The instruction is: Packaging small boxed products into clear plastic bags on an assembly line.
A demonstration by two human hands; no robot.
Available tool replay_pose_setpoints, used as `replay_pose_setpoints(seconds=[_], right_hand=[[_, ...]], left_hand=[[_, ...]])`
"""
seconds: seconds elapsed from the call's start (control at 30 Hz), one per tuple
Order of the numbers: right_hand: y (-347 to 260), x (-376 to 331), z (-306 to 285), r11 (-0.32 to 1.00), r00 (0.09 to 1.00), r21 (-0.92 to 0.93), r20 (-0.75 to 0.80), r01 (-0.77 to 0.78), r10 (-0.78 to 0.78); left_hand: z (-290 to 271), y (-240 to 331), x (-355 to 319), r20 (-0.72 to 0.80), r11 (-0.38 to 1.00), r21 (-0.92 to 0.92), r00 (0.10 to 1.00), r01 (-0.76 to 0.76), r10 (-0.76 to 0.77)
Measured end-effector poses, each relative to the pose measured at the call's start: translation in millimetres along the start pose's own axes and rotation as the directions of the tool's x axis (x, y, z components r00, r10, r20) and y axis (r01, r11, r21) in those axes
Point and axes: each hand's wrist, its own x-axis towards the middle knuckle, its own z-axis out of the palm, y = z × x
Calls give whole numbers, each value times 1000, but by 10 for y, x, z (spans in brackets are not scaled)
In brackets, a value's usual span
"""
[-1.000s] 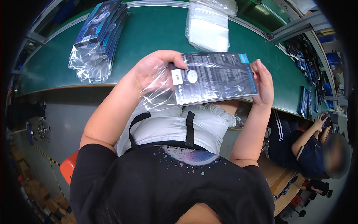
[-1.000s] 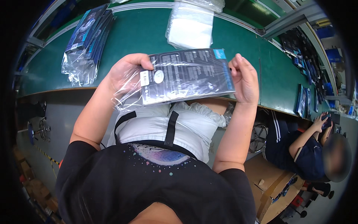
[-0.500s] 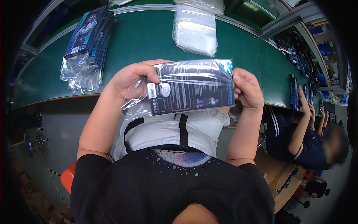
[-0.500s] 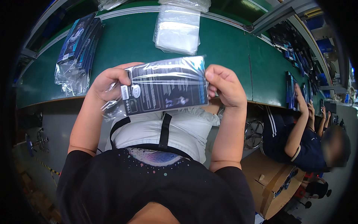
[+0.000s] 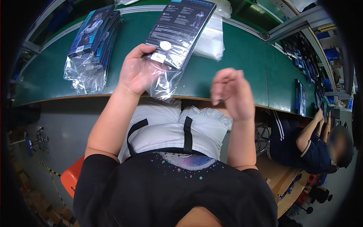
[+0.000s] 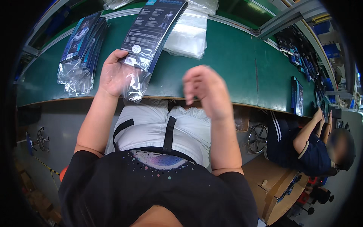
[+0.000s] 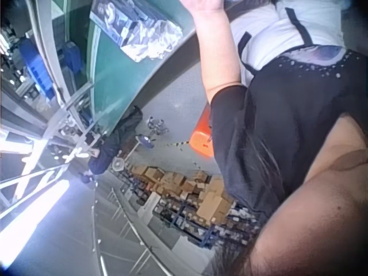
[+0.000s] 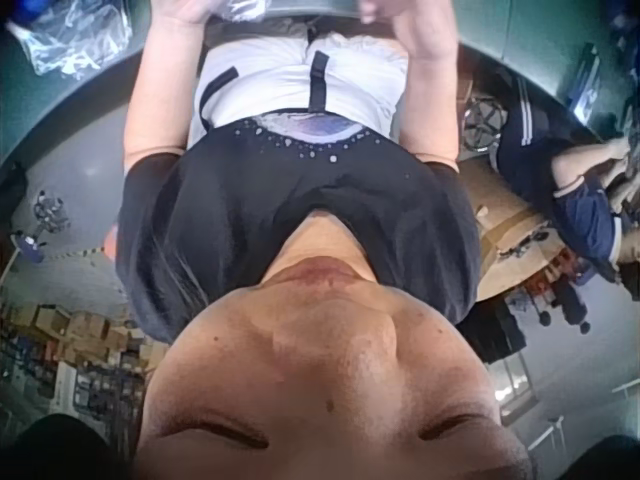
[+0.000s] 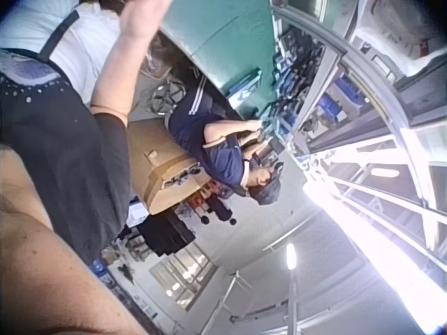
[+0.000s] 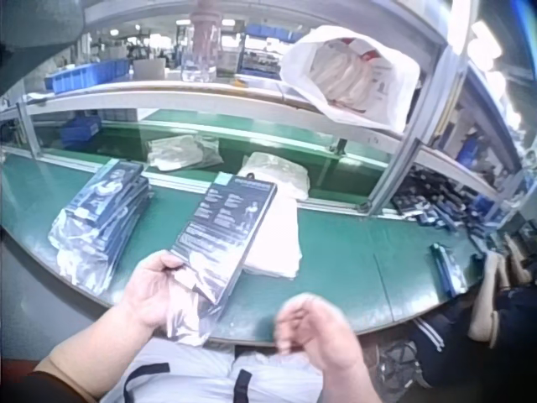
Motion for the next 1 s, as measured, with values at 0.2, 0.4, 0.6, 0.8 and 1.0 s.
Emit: replay_pose_setpoints(seconds=[0.2,0.4,0.6,0.8,1.0], right_hand=[[138,9,558,945,961,-230,98,-230,258],[235,-49,578,955,957,-79,-70,-286,280],[141,-87,613,904,921,-178,-50,-390,388],[-252,-180,814,971,822,53,544,-235,169],[-737,-58,1046,785,579,349,815,-511,14]], left_hand=[[-43,-164,163,57,993,-100,997,56,-50],[3,-162,137,158,987,-150,987,63,-39],[5,-127,101,54,994,-104,999,13,-7],[336,83,-151,-151,865,435,926,-252,346],[817,676,-682,531,-325,809,370,-491,762]])
